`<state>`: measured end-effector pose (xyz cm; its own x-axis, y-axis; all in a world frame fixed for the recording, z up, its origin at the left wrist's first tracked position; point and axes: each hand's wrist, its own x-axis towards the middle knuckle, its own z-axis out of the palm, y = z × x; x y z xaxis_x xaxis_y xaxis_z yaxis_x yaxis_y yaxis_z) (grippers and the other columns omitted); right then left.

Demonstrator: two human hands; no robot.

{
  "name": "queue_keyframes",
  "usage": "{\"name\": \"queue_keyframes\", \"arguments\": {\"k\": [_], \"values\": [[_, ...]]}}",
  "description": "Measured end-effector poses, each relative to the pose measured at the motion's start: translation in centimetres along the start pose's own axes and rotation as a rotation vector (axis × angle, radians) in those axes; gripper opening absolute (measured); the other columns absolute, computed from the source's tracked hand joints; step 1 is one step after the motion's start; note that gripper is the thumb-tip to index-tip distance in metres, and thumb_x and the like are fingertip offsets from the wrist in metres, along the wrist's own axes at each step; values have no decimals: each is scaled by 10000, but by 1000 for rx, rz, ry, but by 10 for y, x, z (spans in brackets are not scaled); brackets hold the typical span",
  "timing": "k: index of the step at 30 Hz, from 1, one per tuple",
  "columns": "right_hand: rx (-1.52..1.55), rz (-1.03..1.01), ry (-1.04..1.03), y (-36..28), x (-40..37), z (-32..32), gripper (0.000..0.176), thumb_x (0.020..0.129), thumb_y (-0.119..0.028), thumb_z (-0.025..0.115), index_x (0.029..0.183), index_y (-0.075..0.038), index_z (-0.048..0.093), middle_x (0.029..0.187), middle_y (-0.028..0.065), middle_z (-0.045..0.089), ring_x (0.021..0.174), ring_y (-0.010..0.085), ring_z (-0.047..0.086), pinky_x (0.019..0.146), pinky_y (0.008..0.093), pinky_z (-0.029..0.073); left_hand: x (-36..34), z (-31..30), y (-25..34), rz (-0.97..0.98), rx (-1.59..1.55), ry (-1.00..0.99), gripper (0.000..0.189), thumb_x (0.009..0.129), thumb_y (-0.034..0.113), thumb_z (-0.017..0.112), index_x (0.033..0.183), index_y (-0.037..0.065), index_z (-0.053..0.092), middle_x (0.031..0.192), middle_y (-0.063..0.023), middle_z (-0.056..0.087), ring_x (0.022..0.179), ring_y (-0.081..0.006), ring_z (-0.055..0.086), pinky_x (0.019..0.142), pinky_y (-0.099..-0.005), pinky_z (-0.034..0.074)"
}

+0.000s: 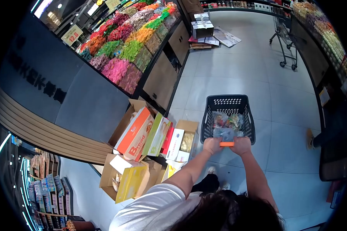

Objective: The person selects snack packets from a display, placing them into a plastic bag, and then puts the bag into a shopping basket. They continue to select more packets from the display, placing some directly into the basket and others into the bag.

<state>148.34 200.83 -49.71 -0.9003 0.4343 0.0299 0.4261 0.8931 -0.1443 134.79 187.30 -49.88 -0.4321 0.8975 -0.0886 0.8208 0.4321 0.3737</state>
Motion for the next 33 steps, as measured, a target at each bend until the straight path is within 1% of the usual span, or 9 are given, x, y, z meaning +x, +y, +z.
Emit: {"name": "queue_keyframes", "arguments": {"k": [2,4,9,14,18,24,26,27,33], "values": [[-30,-3,21,2,24,-8,315,645,-433,694,683,-132,609,623,44,633,585,219,639,623,360,474,21,-8,-10,1,-24,-17,267,709,349,677,869,142,622,811,-79,678,739,-276,668,666,-416,536],[-11,2,-50,11,53,-13,290,657,-385,700,751,-118,638,683,55,654,631,236,654,657,377,474,49,-14,-17,-13,-25,-36,270,711,351,677,871,140,621,815,-80,678,742,-275,669,668,-415,537],[-22,-3,-76,44,121,-14,297,664,-404,702,746,-125,641,683,48,654,643,234,656,649,374,478,120,-23,-27,-18,-9,-22,255,716,356,676,837,139,618,780,-75,673,723,-271,668,646,-412,535],[-71,-19,-72,70,200,-8,309,637,-443,705,701,-151,626,637,42,637,607,216,639,617,369,470,191,-27,-58,62,-37,116,245,692,344,695,803,141,613,732,-65,660,673,-263,659,600,-412,522],[-115,53,-159,88,260,1,339,653,-475,704,713,-150,627,654,44,646,630,222,641,630,370,471,252,-22,-84,85,-53,173,248,667,334,710,779,142,600,694,-62,649,631,-256,650,564,-399,511],[-134,52,-154,111,356,3,374,649,-496,712,739,-143,628,650,55,646,621,228,642,617,373,482,344,-39,-123,70,-67,170,255,673,346,700,775,136,599,693,-67,651,636,-264,650,573,-413,509],[-154,65,-205,124,388,1,334,664,-455,687,788,-146,656,694,66,664,638,230,656,604,370,496,375,-43,-130,66,-77,168,251,675,346,696,774,136,600,694,-67,652,641,-263,651,578,-417,509],[-145,34,-184,131,400,2,341,667,-466,682,775,-144,647,686,62,662,628,235,654,565,378,494,389,-44,-133,67,-86,173,248,678,346,692,773,137,600,696,-67,653,646,-263,653,583,-420,510],[-155,-37,-158,162,484,9,362,678,-485,673,751,-133,625,651,54,652,600,240,648,553,378,488,468,-52,-162,57,-114,179,243,680,344,691,770,139,598,707,-69,653,666,-263,655,598,-417,512]]}}
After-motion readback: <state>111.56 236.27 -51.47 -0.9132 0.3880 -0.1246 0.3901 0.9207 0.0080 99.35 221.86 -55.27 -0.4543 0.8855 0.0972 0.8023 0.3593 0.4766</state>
